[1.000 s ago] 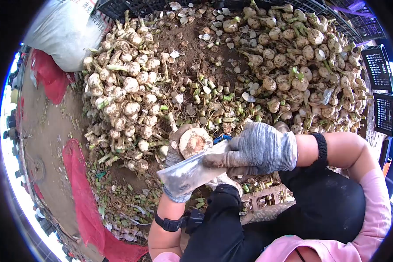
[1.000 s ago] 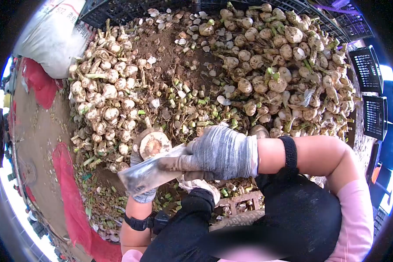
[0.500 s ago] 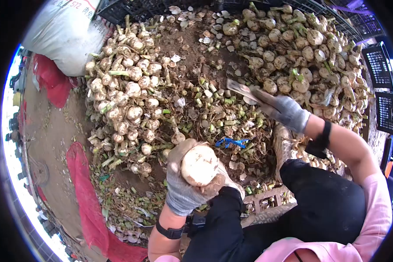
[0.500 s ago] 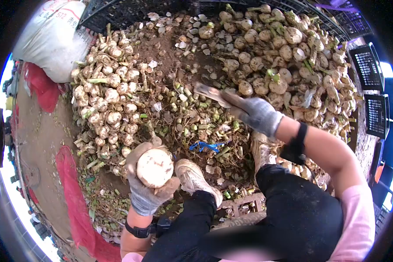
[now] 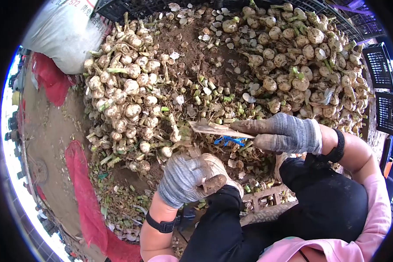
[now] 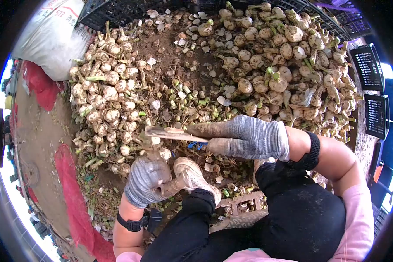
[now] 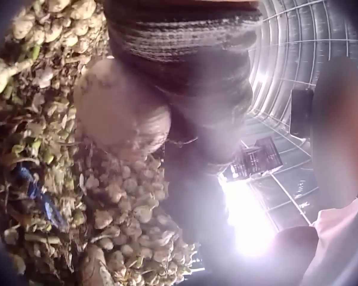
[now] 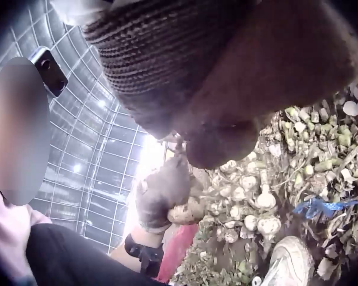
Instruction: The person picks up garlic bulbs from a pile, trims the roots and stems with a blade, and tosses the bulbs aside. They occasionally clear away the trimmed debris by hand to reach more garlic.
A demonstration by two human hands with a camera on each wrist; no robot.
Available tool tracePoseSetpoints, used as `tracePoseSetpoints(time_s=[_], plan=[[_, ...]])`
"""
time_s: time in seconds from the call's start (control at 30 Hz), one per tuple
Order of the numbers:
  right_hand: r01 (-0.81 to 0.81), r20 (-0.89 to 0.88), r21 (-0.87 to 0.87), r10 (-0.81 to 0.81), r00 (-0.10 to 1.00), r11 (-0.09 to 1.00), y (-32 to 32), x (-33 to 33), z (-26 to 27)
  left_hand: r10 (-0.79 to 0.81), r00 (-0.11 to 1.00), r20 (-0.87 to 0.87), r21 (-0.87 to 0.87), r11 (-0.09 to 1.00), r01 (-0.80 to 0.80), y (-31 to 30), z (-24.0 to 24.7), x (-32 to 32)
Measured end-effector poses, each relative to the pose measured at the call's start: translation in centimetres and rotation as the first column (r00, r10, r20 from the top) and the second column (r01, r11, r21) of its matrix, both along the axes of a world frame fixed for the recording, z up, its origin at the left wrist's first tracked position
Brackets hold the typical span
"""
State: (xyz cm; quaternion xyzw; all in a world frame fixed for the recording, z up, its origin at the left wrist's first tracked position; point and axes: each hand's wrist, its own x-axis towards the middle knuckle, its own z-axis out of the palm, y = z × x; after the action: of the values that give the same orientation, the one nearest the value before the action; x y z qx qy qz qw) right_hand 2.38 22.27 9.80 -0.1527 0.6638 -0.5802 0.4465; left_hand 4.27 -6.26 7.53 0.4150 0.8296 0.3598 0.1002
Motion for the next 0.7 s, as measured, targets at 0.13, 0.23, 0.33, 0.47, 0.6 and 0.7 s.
tracePoseSetpoints(time_s=[0.13, 0.23, 0.33, 0.47, 0.6, 0.7], plan=[[-0.089, -0.169, -0.105, 0.070, 0.983, 0.991, -1.3, 0.2, -0.1, -0.094, 0.995, 0.036, -0.036, 0.995, 0.095, 2.1, -1.1, 0.3], [-0.088, -0.150, 0.036, 0.092, 0.984, 0.995, -0.9, 0.2, -1.8, -0.116, 0.986, -0.115, -0.181, 0.979, 0.094, 1.6, -1.4, 1.0], [-0.037, -0.065, 0.561, 0.089, 0.994, 0.827, 4.5, 0.6, -6.7, 0.372, 0.838, 0.398, 0.021, 0.910, -0.414, -1.7, -0.7, 1.0], [-0.008, 0.269, 0.577, -0.180, 0.946, 0.817, 4.2, 3.0, -7.0, 0.415, 0.288, 0.863, 0.071, 0.466, -0.882, -5.8, -5.9, -0.3], [-0.028, 0.256, 0.361, -0.071, 0.964, 0.932, 1.8, 2.8, -6.3, -0.032, 0.590, 0.807, 0.491, 0.592, -0.639, 1.6, 0.1, -1.2], [0.006, 0.252, 0.342, -0.098, 0.963, 0.940, 1.9, 2.3, -4.8, 0.358, 0.753, 0.552, 0.080, 0.876, -0.475, -1.1, -5.7, -2.3]])
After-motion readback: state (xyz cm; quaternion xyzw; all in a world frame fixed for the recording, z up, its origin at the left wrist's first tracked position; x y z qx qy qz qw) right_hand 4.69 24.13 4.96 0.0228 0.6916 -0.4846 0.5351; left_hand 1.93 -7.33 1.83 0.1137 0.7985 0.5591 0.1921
